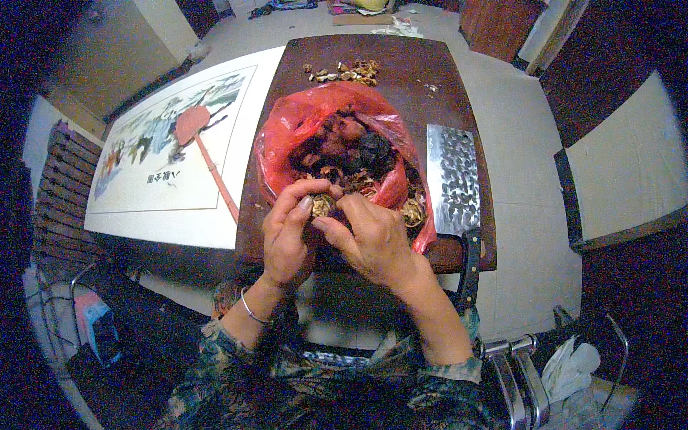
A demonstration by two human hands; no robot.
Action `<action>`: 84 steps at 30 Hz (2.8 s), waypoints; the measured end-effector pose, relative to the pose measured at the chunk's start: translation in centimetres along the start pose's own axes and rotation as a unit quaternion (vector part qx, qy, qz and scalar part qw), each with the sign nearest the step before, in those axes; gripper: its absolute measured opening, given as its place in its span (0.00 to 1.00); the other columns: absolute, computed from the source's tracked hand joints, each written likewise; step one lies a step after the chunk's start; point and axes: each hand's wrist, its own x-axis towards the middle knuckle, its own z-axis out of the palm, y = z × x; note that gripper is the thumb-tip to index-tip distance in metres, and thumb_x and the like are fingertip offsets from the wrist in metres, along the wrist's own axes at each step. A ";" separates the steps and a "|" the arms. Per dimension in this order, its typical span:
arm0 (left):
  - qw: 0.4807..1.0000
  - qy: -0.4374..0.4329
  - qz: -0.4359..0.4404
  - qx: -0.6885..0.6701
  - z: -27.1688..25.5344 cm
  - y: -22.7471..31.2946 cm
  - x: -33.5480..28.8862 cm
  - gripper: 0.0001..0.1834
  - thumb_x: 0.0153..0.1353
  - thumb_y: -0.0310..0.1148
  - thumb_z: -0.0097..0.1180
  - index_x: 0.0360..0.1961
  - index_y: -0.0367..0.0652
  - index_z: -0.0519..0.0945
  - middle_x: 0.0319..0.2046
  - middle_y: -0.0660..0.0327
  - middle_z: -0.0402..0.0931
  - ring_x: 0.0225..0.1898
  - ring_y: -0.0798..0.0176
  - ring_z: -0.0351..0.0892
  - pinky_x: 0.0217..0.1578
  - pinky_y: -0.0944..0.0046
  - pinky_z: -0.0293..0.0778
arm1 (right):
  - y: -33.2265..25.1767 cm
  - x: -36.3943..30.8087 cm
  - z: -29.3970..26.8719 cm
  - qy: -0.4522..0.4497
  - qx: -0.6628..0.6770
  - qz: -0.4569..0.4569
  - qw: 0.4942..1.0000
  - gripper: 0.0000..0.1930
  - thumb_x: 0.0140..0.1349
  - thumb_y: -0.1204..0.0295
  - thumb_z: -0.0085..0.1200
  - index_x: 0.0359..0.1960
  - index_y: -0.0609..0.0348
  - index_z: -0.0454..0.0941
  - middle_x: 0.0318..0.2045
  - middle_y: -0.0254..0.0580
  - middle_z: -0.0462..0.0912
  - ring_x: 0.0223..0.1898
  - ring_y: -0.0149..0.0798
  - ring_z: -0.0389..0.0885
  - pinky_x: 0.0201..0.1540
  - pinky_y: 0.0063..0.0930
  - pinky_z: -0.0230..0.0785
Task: The person cracks walnuts using a cleaver on a wooden board and peels the shells away by hand.
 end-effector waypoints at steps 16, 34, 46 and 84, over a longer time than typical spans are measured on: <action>0.969 0.103 -0.076 -0.211 1.3 -0.8 -0.4 0.17 0.67 0.34 0.33 0.40 0.33 0.73 0.40 0.52 0.75 0.44 0.61 0.73 0.50 0.63 0.65 | 0.2 0.3 2.2 0.093 -0.098 -0.146 0.980 0.13 0.55 0.64 0.57 0.30 0.63 0.71 0.29 0.49 0.77 0.27 0.45 0.78 0.27 0.33 0.72; 0.995 -0.035 0.088 0.024 0.1 -0.2 0.2 0.15 0.66 0.36 0.34 0.35 0.35 0.70 0.40 0.46 0.74 0.45 0.54 0.73 0.52 0.57 0.66 | -0.8 -0.8 2.6 0.050 0.033 -0.051 0.997 0.13 0.60 0.64 0.52 0.29 0.64 0.69 0.23 0.50 0.70 0.22 0.53 0.72 0.21 0.44 0.65; 0.993 0.031 0.017 -0.114 0.4 -0.3 0.0 0.12 0.66 0.31 0.40 0.46 0.35 0.69 0.39 0.54 0.74 0.43 0.62 0.74 0.49 0.64 0.68 | -0.8 -0.7 3.1 0.003 0.089 0.040 0.995 0.19 0.59 0.67 0.49 0.46 0.71 0.64 0.32 0.65 0.74 0.33 0.65 0.75 0.35 0.51 0.69; 0.959 0.016 0.013 -0.282 3.2 2.8 5.5 0.09 0.63 0.25 0.40 0.44 0.36 0.67 0.30 0.58 0.73 0.35 0.63 0.75 0.40 0.65 0.74 | -2.6 3.6 0.8 0.104 -0.036 0.012 0.994 0.18 0.56 0.71 0.45 0.43 0.75 0.63 0.40 0.68 0.70 0.42 0.66 0.70 0.42 0.53 0.66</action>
